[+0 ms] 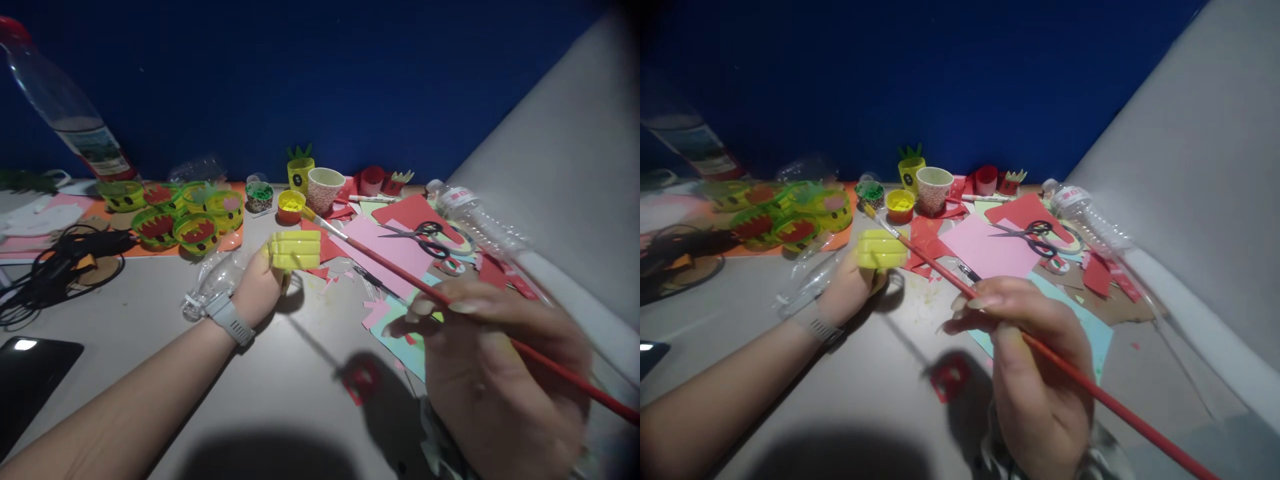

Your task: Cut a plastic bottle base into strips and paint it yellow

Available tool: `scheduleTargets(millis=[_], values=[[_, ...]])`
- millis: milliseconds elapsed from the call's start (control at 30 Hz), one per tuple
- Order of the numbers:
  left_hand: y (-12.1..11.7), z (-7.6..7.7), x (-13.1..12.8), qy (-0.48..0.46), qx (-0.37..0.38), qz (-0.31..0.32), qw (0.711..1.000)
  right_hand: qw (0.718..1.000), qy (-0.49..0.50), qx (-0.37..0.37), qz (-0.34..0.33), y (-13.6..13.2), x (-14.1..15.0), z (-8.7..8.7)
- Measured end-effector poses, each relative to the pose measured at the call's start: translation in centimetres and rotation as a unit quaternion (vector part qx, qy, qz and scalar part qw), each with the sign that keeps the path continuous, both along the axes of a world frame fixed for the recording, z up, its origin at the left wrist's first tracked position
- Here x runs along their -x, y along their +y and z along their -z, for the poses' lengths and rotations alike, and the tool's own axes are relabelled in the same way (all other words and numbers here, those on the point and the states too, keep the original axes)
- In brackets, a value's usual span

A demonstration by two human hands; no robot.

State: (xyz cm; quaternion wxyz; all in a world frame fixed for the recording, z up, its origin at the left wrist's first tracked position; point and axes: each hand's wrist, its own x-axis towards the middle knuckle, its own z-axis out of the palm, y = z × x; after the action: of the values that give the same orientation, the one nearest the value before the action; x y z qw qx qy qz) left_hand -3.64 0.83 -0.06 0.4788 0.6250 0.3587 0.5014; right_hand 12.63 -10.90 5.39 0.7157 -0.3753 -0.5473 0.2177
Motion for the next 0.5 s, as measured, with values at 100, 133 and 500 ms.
scheduleTargets(millis=[100, 133, 500], values=[[0.1, 0.1, -0.1, -0.001, 0.000, 0.015, 1.000, 0.998, 0.013, 0.040, -0.047, -0.3, 0.0, 0.1], [0.1, 0.1, -0.1, -0.001, 0.001, 0.019, 1.000, 0.998, 0.007, 0.041, -0.051, -0.3, 0.0, 0.1], [0.2, 1.1, 0.3, 0.077, -0.025, -0.038, 0.996, 0.998, 0.010, 0.057, -0.011, 0.2, -0.2, -0.3]])
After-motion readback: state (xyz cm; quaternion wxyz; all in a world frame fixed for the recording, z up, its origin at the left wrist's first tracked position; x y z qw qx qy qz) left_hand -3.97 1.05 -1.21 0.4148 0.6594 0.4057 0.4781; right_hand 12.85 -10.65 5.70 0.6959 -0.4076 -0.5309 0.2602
